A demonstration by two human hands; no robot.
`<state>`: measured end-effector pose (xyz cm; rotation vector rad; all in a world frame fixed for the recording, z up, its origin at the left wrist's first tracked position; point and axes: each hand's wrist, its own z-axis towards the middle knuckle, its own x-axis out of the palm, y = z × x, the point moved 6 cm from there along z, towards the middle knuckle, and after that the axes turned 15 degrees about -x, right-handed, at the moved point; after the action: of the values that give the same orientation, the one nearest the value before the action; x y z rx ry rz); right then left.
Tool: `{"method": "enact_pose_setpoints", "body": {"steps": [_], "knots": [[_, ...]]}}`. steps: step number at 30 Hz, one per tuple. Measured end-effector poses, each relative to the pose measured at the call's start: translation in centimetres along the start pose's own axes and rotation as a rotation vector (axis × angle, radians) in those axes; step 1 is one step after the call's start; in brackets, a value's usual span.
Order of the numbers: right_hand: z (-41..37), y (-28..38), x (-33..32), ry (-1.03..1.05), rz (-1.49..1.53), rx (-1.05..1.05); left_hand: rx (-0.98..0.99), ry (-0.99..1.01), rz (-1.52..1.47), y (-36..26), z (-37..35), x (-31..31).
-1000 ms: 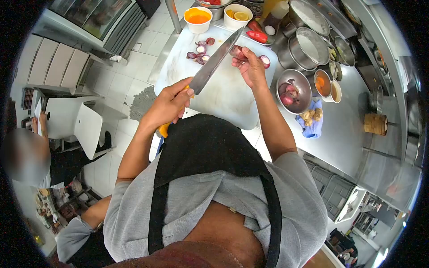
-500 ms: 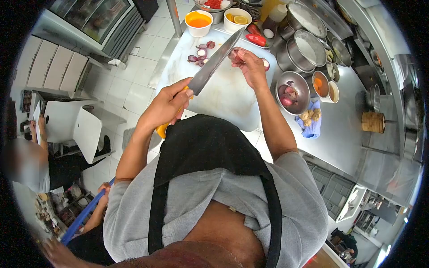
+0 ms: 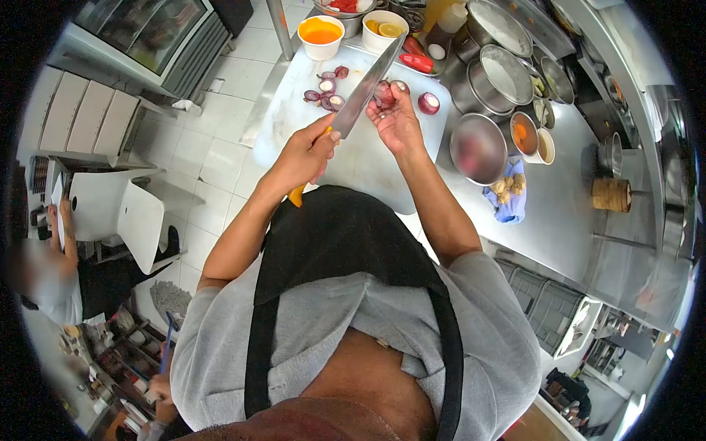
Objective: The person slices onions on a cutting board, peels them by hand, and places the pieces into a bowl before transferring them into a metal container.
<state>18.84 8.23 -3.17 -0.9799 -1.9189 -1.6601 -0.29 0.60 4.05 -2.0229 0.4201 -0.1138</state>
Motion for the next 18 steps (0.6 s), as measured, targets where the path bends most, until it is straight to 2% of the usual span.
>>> {"method": "enact_pose_setpoints", "body": {"steps": [1,4,7,8,11,15,17,18], "knots": [[0.0,0.0,-0.5,-0.026,-0.001,-0.001,-0.039,0.009,-0.008,0.1,-0.1,0.0],[0.5,1.4,-4.2,0.008,-0.458,-0.260,-0.110,0.027,-0.048,0.1,-0.2,-0.2],[-2.3,3.9,-3.4,0.162,-1.572,-1.064,-0.111,0.013,-0.088,1.0,-0.3,-1.7],[-2.6,3.9,-3.6,0.150,-1.719,-1.049,-0.111,0.016,-0.064,1.0,-0.3,-2.1],[-4.1,5.1,-3.1,0.040,-1.635,-1.098,-0.154,0.017,-0.029,2.0,-0.4,-2.3],[-5.8,12.8,-5.6,-0.005,-1.514,-1.048,-0.236,0.023,0.023,4.7,-0.8,-2.7],[-6.0,17.1,-9.2,-0.218,-1.610,-0.817,-0.258,0.021,0.042,6.7,-0.3,-3.3],[-5.3,18.3,-11.1,-0.231,-1.770,-0.644,-0.269,0.008,0.049,7.4,-0.1,-3.8]]}}
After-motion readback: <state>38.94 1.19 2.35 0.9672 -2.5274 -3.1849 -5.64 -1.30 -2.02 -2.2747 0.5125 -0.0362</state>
